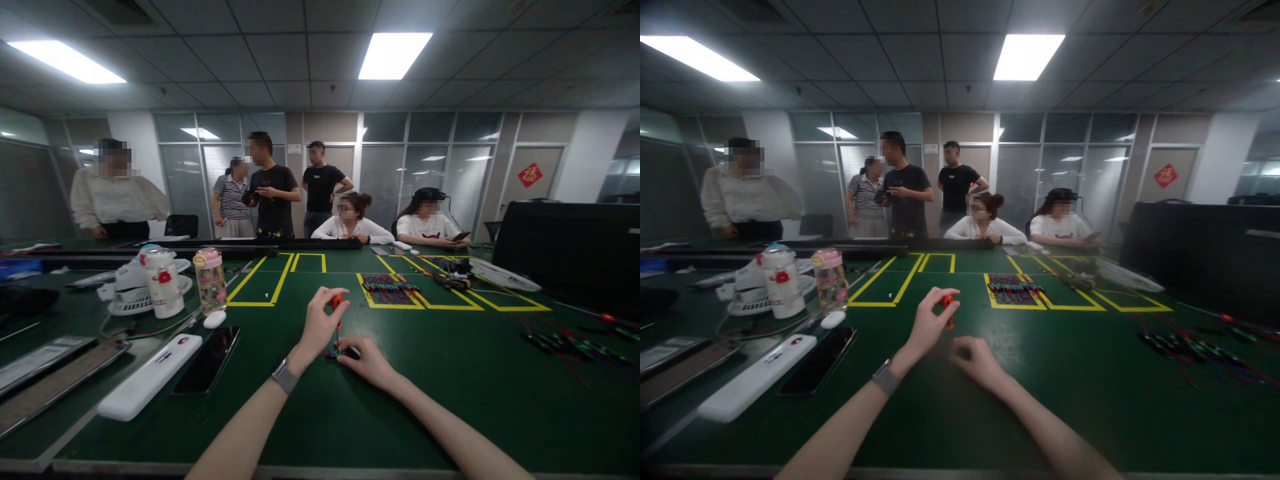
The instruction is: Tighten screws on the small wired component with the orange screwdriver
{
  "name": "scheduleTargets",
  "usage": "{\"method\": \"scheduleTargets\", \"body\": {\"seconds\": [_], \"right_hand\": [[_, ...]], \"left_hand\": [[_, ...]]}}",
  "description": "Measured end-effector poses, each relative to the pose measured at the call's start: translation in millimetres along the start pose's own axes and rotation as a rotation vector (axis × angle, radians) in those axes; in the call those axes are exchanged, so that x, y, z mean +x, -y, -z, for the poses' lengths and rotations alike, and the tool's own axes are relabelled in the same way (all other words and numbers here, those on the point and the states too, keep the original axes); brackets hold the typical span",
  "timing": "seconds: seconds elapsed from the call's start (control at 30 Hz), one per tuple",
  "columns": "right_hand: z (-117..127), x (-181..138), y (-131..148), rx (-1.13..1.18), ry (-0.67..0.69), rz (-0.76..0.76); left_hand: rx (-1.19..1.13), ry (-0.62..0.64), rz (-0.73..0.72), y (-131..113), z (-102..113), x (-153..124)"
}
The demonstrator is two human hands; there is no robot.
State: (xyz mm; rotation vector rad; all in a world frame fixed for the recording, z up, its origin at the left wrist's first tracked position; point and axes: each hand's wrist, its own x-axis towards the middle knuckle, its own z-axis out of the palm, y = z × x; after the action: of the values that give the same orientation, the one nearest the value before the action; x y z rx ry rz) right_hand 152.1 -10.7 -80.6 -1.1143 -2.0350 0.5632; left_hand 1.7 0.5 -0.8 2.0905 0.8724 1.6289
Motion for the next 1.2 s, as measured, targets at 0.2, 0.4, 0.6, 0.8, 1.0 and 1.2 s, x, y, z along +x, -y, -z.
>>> {"method": "scheduleTargets", "body": {"seconds": [0.2,0.4,0.6,0.8,1.0,1.2], "right_hand": [[0.5,0.6,0.3,0.02,-0.002,0.0],[2.0,0.1,1.3,0.033,0.015,0.007],[1.2,-0.2,0.0,0.038,-0.003,-0.002],[1.7,0.8,0.4,0.031,0.006,0.015],[1.9,0.8,1.4,0.025,0.004,0.013],[2.0,0.4,1.5,0.032,0.021,0.011]], "left_hand": [[-0.077,0.047,0.042,-2.7,2.8,0.9],[-0.066,0.009,0.046,-0.1,2.1,2.1],[-0.168,0.062,0.081,0.6,1.3,2.6],[-0.125,0.049,0.07,-0.8,1.9,1.4],[-0.18,0.083,0.054,-2.9,1.4,-0.4],[-0.132,0.027,0.047,1.8,-0.5,-0.2]]}}
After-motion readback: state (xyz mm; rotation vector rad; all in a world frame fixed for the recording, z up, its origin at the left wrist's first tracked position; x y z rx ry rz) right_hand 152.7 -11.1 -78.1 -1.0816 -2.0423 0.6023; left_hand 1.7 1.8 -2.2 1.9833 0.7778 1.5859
